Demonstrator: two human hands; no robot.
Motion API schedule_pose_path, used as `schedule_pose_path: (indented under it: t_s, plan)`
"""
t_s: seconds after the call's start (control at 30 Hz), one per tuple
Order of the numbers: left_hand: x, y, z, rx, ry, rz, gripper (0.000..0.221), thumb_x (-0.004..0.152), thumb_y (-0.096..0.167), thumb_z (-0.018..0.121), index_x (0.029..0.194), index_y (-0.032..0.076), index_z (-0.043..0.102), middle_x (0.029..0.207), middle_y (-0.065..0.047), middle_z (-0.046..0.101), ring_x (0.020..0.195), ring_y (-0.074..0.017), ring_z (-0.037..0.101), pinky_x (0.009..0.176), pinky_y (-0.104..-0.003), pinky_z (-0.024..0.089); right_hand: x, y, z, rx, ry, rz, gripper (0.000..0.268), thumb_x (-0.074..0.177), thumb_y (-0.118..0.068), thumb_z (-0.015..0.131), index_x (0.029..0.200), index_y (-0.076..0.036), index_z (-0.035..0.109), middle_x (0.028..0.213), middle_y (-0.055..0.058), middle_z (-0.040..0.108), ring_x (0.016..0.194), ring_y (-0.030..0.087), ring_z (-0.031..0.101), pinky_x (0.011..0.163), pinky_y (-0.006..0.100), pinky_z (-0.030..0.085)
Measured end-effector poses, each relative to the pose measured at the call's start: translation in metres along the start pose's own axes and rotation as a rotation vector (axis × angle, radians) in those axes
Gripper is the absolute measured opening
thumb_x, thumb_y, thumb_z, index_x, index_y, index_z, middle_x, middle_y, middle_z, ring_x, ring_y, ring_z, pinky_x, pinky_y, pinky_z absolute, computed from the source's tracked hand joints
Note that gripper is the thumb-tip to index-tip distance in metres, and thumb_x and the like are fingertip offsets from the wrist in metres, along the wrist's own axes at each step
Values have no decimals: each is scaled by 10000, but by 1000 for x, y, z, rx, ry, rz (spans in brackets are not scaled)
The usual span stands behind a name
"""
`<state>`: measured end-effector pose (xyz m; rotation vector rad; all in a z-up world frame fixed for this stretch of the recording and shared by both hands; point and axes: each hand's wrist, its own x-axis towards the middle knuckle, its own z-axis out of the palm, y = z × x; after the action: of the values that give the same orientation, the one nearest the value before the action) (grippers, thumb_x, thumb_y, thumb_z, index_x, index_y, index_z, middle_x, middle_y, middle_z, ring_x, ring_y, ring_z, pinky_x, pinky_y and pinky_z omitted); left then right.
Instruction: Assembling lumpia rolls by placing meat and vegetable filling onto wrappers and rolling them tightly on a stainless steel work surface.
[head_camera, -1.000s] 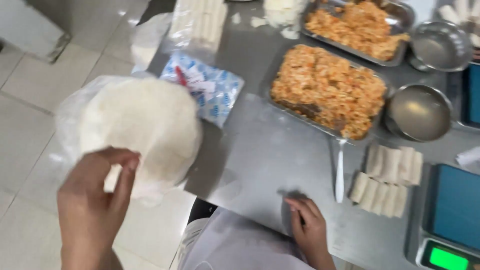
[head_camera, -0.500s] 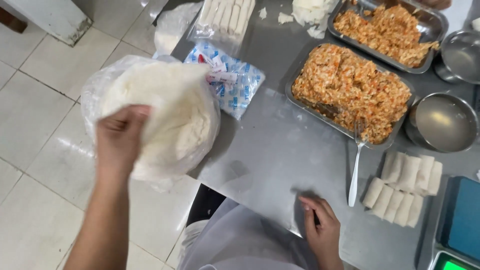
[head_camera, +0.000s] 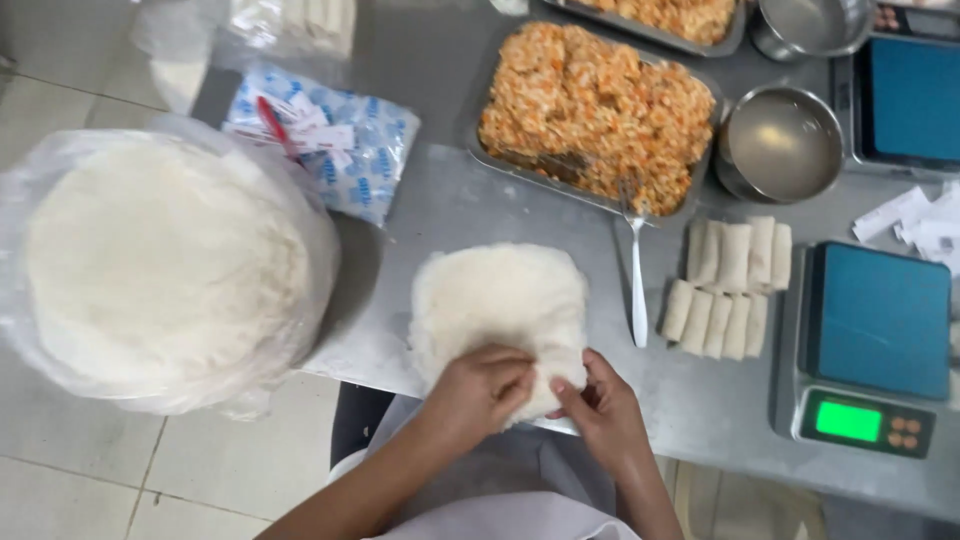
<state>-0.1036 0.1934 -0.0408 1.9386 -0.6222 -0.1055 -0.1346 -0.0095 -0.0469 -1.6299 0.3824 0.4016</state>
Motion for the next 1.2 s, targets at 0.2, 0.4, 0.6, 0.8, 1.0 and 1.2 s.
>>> schedule_pose_path:
  t_s: [0.2,0.4,0.6,0.8,1.0,1.2]
  plan:
    - [2,-28,-33,76,182,-282,422,942,53,644,630,75,361,627,-8,429,599,-116,450,568,-298,374,8,-34,-9,-328,-72,280,311,918,-285,693,1172,-122,620,935,55,746,683,197,815,656,290,594]
    - [44,1,-24,14,-313,-627,992,790,497,770,1566,80,314,1563,-130,457,1393,-294,483,1078,-414,422,36,-30,12,-363,47,-105,219,940,-343,706,981,-139,637,835,-37,624,783,88,562,720,268,438]
    - [43,-50,-30,133,-154,-543,458,871,248,671,1324,185,701,1357,-127,674,1270,-316,613,1068,-417,433,40,-18,1,-478,-107,32,373,946,-359,584,1280,-202,634,678,59,709,504,167,720,533,306,581]
    - [52,-33,3,418,-26,-404,417,1054,378,492,1291,48,586,726,-159,697,669,-414,686,556,-523,512,50,-31,37,-543,175,-80,425,1023,-463,372,1168,-160,631,725,75,733,700,305,725,671,387,490]
    - [11,-44,-51,316,99,-494,261,1035,313,451,1166,131,583,904,-215,734,803,-466,690,693,-574,479,40,-11,29,-409,215,-226,590,1027,-488,344,1374,-76,585,1242,146,739,1162,285,697,923,373,518]
    - [-84,-28,-212,584,435,-522,301,1064,243,492,1205,97,714,1107,-126,707,986,-288,676,872,-435,498,60,2,1,-513,363,-198,525,1056,-460,358,1176,-32,638,1102,202,734,1058,374,687,885,473,477]
